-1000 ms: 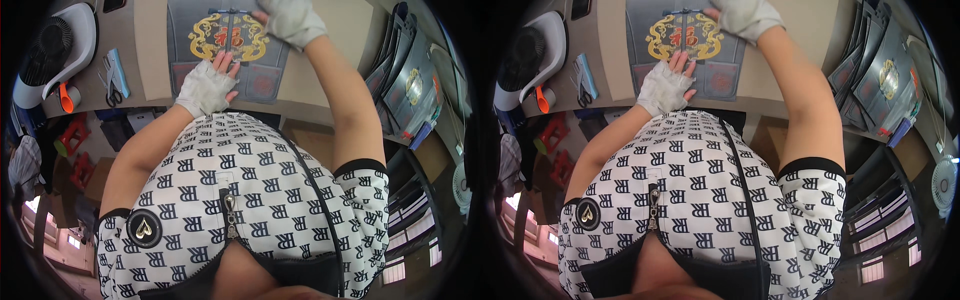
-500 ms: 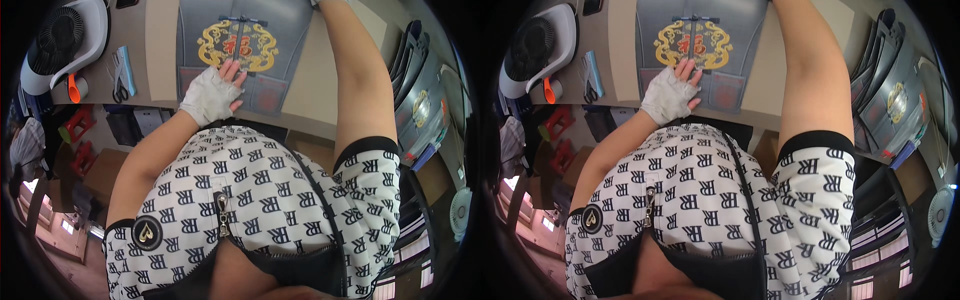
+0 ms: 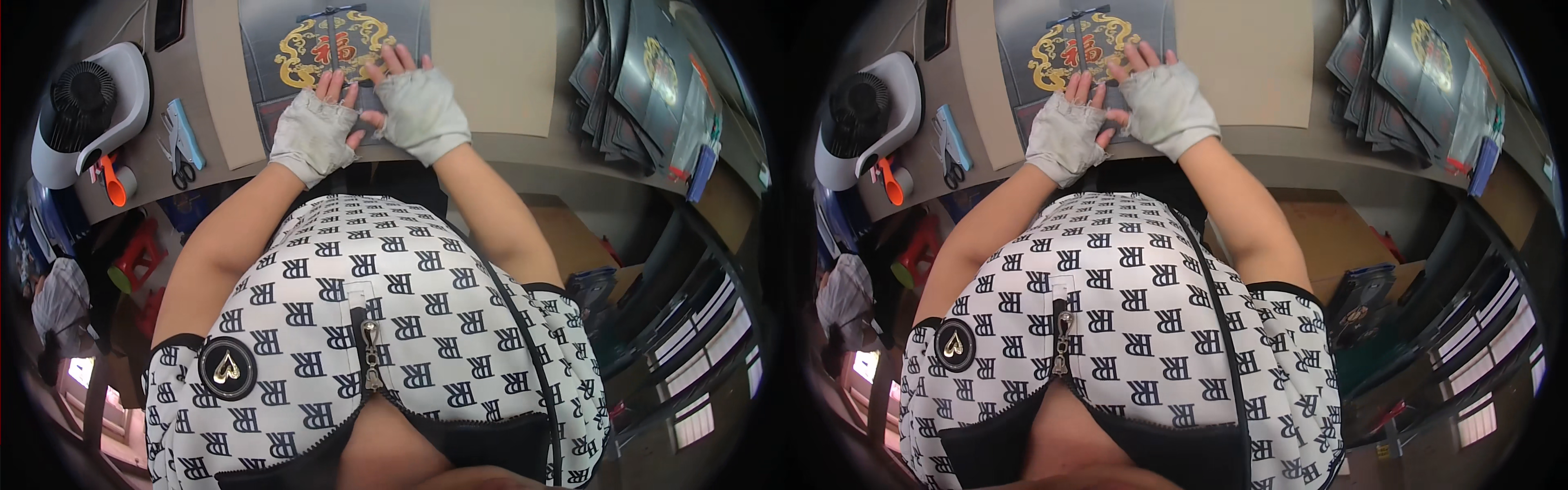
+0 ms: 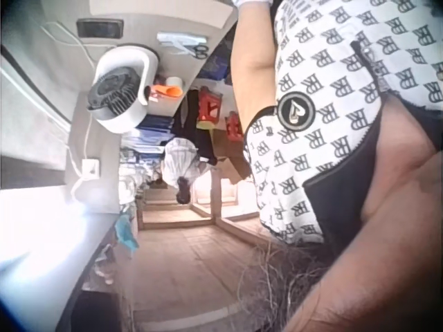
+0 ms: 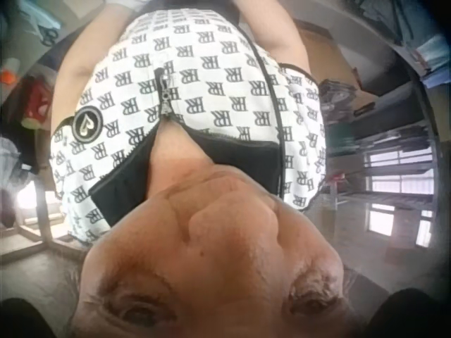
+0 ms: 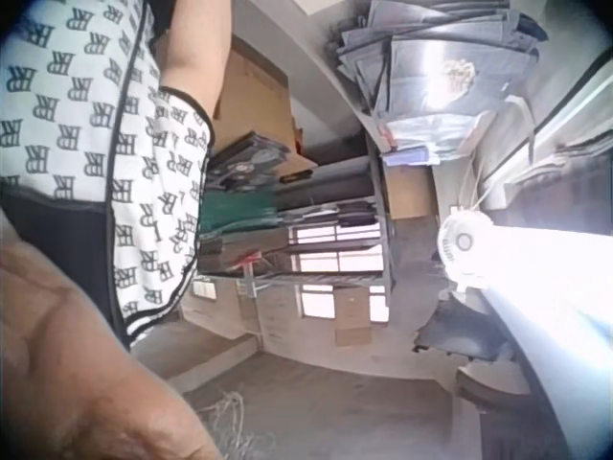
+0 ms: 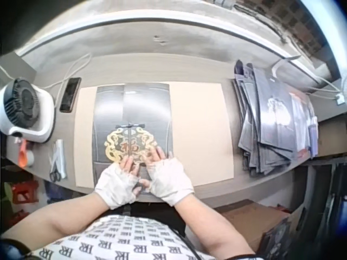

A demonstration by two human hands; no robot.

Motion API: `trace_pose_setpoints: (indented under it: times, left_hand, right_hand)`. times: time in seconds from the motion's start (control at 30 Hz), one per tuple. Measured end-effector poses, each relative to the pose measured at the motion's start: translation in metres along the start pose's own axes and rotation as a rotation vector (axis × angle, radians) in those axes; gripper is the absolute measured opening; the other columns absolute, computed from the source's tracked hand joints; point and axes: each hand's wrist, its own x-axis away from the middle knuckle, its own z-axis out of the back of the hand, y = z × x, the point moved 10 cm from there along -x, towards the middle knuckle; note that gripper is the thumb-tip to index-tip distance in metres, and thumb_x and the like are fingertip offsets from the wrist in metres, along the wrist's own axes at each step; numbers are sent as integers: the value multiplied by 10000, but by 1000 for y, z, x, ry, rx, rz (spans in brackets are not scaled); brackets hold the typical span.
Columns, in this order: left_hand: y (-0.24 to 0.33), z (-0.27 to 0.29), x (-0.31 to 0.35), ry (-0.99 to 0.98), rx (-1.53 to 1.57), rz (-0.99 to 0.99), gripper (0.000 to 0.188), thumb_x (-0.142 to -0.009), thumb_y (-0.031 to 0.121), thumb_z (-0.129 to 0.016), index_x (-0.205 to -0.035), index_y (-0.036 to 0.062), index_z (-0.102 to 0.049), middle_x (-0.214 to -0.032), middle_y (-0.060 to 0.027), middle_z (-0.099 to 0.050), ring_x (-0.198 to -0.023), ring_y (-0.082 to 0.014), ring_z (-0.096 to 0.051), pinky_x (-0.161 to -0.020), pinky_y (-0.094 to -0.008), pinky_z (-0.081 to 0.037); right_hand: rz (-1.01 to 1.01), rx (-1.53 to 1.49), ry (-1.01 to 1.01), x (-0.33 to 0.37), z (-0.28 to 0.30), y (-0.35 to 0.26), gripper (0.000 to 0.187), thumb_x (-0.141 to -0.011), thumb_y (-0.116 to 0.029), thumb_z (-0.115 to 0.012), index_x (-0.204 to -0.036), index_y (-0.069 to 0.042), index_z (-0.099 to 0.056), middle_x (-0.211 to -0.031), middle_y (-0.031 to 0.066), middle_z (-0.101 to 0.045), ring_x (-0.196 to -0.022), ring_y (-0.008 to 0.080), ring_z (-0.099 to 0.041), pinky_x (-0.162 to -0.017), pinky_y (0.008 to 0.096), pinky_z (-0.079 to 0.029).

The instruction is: The person folds printed cardboard packaging sheets along crease lines by hand and places them onto a stack on the table.

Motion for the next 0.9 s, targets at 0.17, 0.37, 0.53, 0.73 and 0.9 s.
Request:
trace_pose_setpoints:
  times: [0.17, 0.37, 0.53, 0.73, 0.9]
  left_hand:
    - [1, -3, -7, 36, -16, -7, 774, -927, 417, -681, -1539, -17, -490, -1627, -307, -395, -1550, -426, -348, -1250, -513, -306]
    - [1, -3, -12, 77, -56, -9, 768, -947, 420, -667, -1558, -3, -472, -1652, -290, -372, -1555, -415, -343, -1257, -505, -290]
    - [2, 1, -19, 49, -43, 15, 761, -949, 421, -664, -1554, 0, -477, -1645, -289, -386, -1554, -415, -347, -1245, -500, -307]
    - [10, 13, -21, -16, -49, 19, 764, -946, 448, -641, -1541, -6, -489, -1631, -294, -407, -1550, -426, -352, -1240, -508, -311]
    - [10, 17, -16, 14, 32, 5, 765, -934, 448, -628, -1530, -12, -497, -1612, -305, -428, -1539, -436, -368, -1231, -534, -314]
  right_hand:
    - [-92, -63, 8, 47, -17, -16, 799, -910, -619, -652, -1523, -118, -544, -1627, 208, -452, -1509, 385, -429, -1203, 613, -334]
    - [-84, -98, -175, 81, -32, -36, 783, -915, -534, -668, -1559, -123, -499, -1633, 231, -429, -1519, 396, -410, -1230, 569, -322]
    - [-50, -334, -26, 103, -18, -17, 763, -924, -477, -672, -1556, -90, -490, -1634, 248, -412, -1523, 411, -394, -1234, 569, -319]
    - [-229, -18, -106, 57, -7, 23, 757, -947, -512, -661, -1565, -109, -491, -1671, 183, -394, -1568, 375, -328, -1227, 670, -236]
    - [-246, 96, -13, -26, 15, 65, 768, -968, -524, -633, -1598, -124, -455, -1689, 182, -364, -1571, 388, -319, -1233, 682, -216]
